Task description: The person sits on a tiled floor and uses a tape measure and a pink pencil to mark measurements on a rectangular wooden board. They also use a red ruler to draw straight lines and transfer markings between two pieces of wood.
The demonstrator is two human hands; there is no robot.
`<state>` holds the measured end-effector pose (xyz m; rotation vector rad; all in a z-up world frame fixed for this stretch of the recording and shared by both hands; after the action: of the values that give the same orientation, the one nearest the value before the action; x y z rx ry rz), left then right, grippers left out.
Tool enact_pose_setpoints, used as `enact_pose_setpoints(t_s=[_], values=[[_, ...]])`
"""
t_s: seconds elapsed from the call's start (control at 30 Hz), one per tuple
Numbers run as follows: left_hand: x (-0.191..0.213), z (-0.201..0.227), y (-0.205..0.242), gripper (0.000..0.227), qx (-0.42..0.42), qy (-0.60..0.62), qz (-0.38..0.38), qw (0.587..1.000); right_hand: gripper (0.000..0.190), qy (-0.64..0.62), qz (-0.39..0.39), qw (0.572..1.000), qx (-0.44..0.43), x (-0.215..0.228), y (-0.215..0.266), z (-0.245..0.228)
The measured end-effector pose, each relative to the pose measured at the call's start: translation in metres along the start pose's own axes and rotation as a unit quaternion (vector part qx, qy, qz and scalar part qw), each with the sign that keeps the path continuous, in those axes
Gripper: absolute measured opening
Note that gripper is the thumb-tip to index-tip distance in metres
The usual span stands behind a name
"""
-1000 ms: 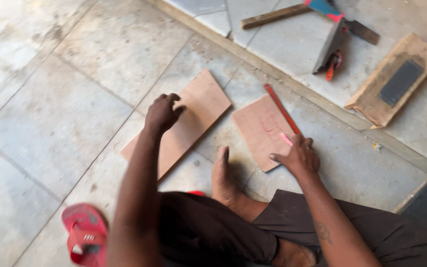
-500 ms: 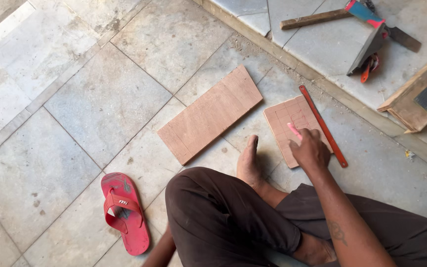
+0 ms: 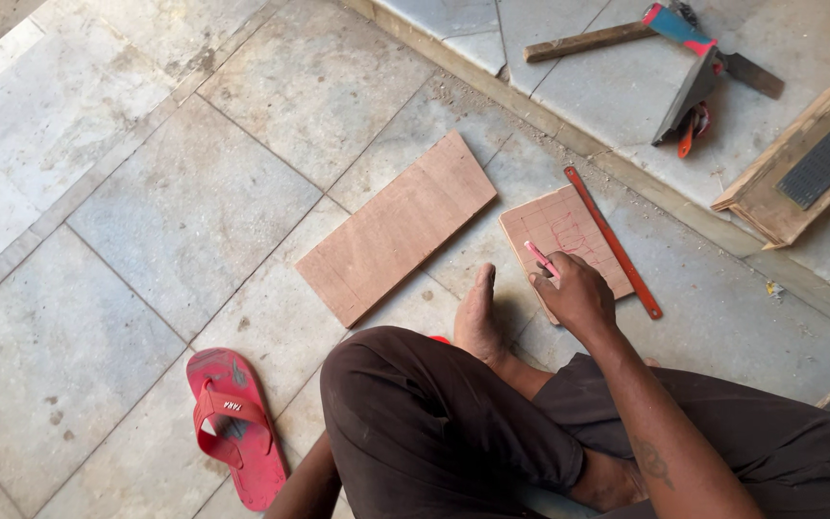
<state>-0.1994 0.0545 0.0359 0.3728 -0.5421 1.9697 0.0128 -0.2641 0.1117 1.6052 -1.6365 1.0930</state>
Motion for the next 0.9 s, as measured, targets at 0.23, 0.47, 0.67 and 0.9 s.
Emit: enact_pose_setpoints(t_s=[0.23,0.47,0.67,0.9], values=[[-0.008,0.002,-0.012,0.07,-0.017,0.009,0.018,1.0,0.028,-0.059,0.001,0.998,-0.019,-0.004,-0.004,0.001],[0.046,-0.005,-0.065,0.072,-0.054,-0.054,0.103,0.992,0.028,-0.189,-0.062,0.965,-0.17,-0.034,-0.046,0.028],[0.022,-0.008,-0.193,0.05,-0.044,-0.06,0.038,0.997,0.035,-0.307,-0.063,0.943,-0.115,-0.114,-0.119,0.024],[-0.079,-0.023,-0.294,0.053,0.045,-0.215,-0.047,0.974,0.048,-0.331,-0.088,0.925,-0.165,-0.14,-0.153,0.028]])
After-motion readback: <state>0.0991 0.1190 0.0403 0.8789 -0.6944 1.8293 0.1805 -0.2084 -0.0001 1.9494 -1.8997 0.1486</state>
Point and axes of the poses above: each hand's wrist, its own y-axis away from the middle knuckle, its own x-axis out of the back of the hand, z = x × y, the point moved 1 cm from there along -y, towards the middle knuckle, and after that the axes turned 15 degrees about z, right-handed, at the moved point
